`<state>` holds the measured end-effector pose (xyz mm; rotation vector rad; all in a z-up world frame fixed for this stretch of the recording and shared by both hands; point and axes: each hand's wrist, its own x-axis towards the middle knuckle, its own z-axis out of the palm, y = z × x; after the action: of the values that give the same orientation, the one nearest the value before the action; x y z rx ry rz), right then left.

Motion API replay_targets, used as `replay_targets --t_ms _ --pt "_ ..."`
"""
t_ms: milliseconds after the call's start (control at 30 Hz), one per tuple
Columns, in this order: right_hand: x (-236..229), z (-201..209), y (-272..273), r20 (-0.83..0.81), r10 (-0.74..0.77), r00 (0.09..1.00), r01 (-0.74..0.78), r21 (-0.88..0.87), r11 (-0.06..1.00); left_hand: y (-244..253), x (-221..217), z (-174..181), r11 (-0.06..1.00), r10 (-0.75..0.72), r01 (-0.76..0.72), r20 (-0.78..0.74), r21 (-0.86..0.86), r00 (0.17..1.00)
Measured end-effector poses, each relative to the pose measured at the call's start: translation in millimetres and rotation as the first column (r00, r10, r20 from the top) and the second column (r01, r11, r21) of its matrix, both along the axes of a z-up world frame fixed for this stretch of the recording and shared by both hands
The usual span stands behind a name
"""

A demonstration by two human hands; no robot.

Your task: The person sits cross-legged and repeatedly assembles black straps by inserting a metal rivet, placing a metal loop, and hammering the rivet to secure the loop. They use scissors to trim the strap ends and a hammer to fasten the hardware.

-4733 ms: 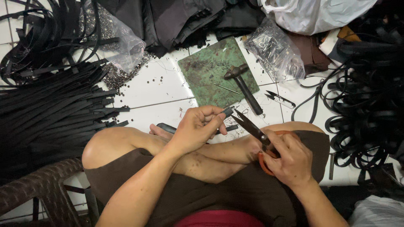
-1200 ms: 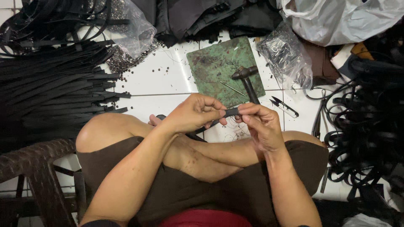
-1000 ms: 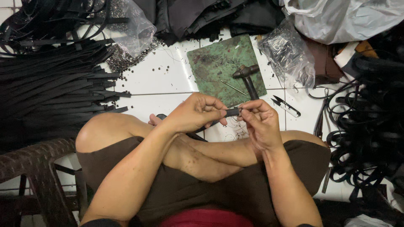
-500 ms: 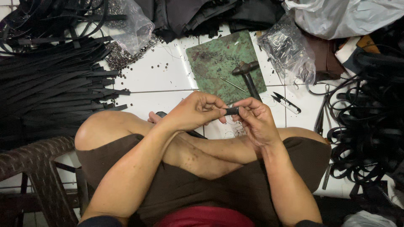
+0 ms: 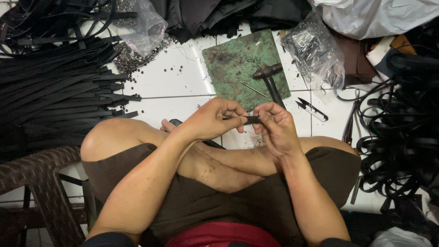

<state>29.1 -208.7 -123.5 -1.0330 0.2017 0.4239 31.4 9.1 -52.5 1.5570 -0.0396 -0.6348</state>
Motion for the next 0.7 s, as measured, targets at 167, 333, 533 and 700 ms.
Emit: replay_targets --t_ms 167,333,533,700 --pt "0.7 -2.2 -11.4 -0.035 0.037 0.999 -0.036 0.026 0.999 0.6 0.3 0.6 1.0 0.015 -0.015 -0.008 -0.002 1.0" --pt "-5.1 -12.5 -11.1 -0.055 0.126 0.991 -0.124 0.032 0.992 2.2 -2.6 11.6 0.996 -0.089 0.088 0.054 0.023 0.995" --pt "-9.1 12.3 3.7 -0.008 0.112 0.994 -0.111 0.097 0.989 -5.4 -1.9 -2.7 1.0 0.002 -0.002 0.053 0.015 0.999" --pt "-9.9 -4.3 -4.2 -0.018 0.163 0.987 -0.161 0.077 0.984 -2.7 -2.7 11.4 0.994 0.076 -0.079 0.051 0.076 0.996"
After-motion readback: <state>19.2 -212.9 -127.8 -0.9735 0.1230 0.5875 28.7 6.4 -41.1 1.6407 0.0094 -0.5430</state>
